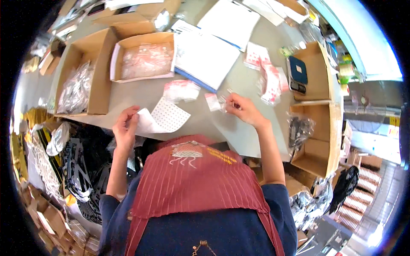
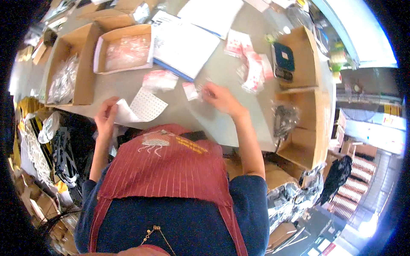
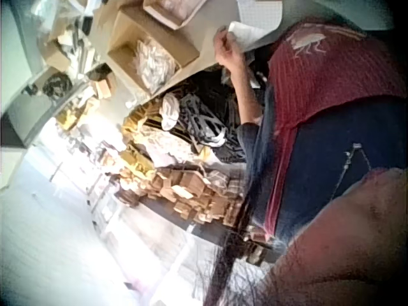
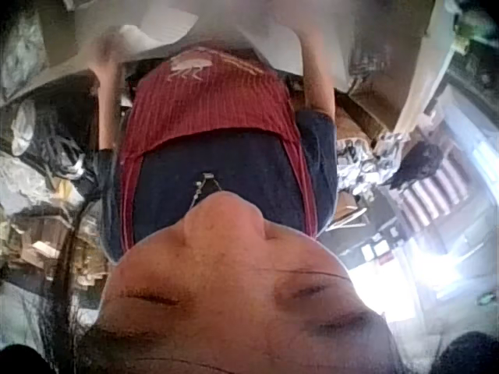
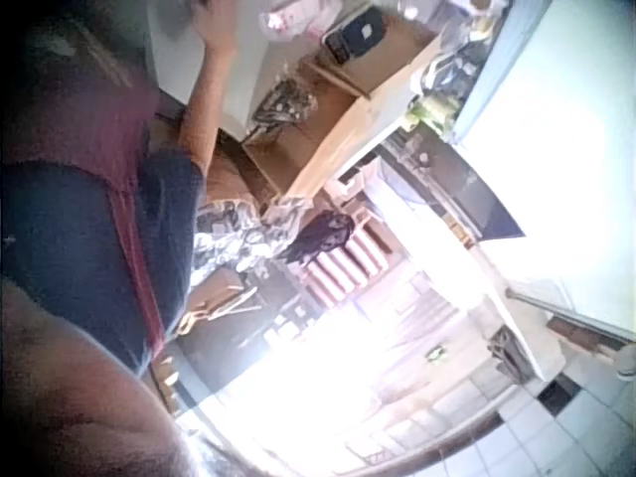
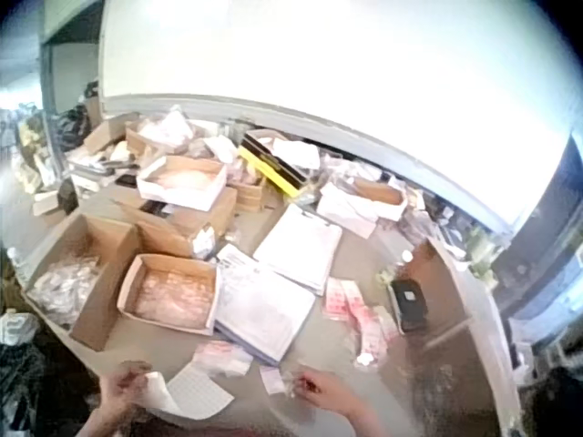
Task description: The person puts small metal components into small plastic resealable bags and places the bags on the desk.
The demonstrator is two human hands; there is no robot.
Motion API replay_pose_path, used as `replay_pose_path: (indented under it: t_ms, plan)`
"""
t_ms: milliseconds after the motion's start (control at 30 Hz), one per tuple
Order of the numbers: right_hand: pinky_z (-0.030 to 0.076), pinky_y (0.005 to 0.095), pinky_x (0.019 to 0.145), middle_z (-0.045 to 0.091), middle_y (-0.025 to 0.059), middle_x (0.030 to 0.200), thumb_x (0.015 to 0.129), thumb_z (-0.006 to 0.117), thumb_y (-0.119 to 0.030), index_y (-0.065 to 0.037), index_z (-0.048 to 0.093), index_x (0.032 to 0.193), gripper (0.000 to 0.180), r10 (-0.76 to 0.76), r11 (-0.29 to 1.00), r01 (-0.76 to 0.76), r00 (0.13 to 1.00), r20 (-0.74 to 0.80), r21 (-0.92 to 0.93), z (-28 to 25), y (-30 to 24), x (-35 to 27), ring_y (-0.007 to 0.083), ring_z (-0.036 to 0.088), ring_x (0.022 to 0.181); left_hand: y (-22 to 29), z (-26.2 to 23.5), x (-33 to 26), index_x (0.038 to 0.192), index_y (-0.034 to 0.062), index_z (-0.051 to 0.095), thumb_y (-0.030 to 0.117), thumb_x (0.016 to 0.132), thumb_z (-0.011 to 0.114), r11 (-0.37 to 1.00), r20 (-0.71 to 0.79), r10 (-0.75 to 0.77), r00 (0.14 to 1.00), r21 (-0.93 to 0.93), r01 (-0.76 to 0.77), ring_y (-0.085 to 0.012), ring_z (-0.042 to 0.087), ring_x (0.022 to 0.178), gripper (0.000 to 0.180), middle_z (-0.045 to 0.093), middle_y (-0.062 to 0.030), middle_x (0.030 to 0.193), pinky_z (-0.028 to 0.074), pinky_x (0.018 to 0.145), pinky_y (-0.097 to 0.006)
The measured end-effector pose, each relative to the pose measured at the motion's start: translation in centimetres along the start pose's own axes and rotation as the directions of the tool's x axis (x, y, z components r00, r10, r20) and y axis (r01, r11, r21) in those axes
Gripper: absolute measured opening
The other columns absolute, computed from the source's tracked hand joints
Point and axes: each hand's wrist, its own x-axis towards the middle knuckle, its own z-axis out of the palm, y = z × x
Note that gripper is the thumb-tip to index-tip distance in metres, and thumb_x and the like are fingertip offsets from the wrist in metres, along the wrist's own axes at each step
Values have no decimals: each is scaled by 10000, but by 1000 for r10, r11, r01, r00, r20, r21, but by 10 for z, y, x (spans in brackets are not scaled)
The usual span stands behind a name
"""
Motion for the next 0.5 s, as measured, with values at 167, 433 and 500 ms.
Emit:
replay_pose_path:
  t_ms: [167,433,500]
  plan:
    - [485,258,592,637,17,804,888,681,-124,-38,606,982,148,16,853,-1,1000,-24,521,18,-85,88,92,598,702,13,5,-1,1007,-8,665,26,922,627,995,17,79,997,52,-80,-183,655,991,100,706,-113,1096,510,877,-308]
    - [523,297,603,719,86,922,881,713,-164,-30,659,1110,271,-30,873,80,993,-110,482,54,-132,183,126,649,698,47,1,-4,1008,24,709,74,891,699,921,54,238,970,303,-243,-217,686,831,127,704,-114,1001,538,740,-309]
    - [536,328,634,735,106,994,898,703,-220,-41,642,1202,358,-207,962,255,909,-363,92,62,-125,172,154,672,698,49,0,-2,1018,30,712,77,897,696,942,42,153,987,295,-159,-212,684,823,131,706,-114,985,536,742,-306]
